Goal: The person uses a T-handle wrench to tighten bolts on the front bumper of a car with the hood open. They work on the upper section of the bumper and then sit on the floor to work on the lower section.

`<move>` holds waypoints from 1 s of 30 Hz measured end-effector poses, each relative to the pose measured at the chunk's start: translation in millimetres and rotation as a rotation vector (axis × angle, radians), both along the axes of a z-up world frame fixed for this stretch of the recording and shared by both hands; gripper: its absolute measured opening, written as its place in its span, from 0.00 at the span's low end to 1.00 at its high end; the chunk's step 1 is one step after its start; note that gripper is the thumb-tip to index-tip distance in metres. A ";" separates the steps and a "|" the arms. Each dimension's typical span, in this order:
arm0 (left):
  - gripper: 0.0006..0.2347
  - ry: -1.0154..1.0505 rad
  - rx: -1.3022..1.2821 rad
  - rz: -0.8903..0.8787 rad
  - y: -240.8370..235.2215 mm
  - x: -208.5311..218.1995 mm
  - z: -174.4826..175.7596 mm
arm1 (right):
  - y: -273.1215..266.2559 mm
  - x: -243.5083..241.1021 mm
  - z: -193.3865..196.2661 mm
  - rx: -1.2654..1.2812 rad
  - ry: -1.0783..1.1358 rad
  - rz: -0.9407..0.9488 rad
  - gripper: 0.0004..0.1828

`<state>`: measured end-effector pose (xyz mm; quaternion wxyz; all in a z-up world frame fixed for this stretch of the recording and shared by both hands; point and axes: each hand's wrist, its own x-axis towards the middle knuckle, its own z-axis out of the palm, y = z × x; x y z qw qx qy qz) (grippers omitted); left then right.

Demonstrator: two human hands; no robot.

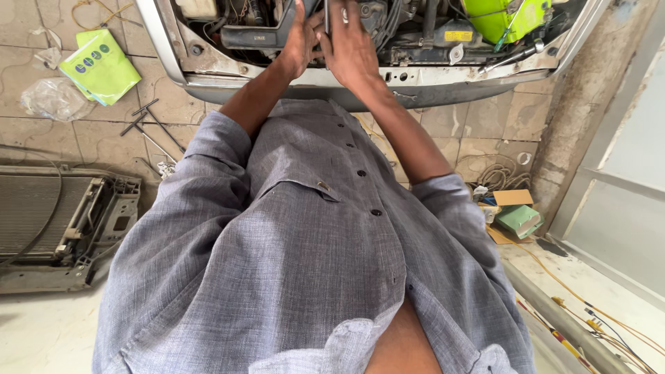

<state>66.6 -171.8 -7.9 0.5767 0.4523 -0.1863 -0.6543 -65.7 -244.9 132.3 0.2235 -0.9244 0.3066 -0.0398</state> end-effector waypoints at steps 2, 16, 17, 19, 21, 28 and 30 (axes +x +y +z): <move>0.49 0.014 -0.014 0.016 2.8 -3.4 -5.0 | 3.8 -2.0 16.9 -0.171 0.075 0.176 0.35; 0.14 0.298 0.039 0.250 0.9 -23.2 -55.1 | 25.4 -36.6 -3.5 -0.316 0.284 0.644 0.05; 0.14 0.311 0.053 0.251 5.6 -24.1 -53.9 | 31.8 -40.6 -4.5 -0.320 0.257 0.652 0.04; 0.15 0.312 0.086 0.253 11.2 -27.6 -52.7 | 39.5 -41.8 -6.6 -0.317 0.226 0.659 0.04; 0.14 0.284 0.123 0.258 11.8 -29.7 -54.4 | 43.0 -41.6 -10.6 -0.303 0.216 0.656 0.04; 0.10 0.310 0.070 0.294 12.2 -28.7 -62.1 | 45.2 -37.9 -30.7 -0.017 0.297 0.459 0.17; 0.11 0.297 0.081 0.285 10.0 -22.2 -56.6 | 45.9 -27.2 -29.6 0.223 0.371 0.265 0.25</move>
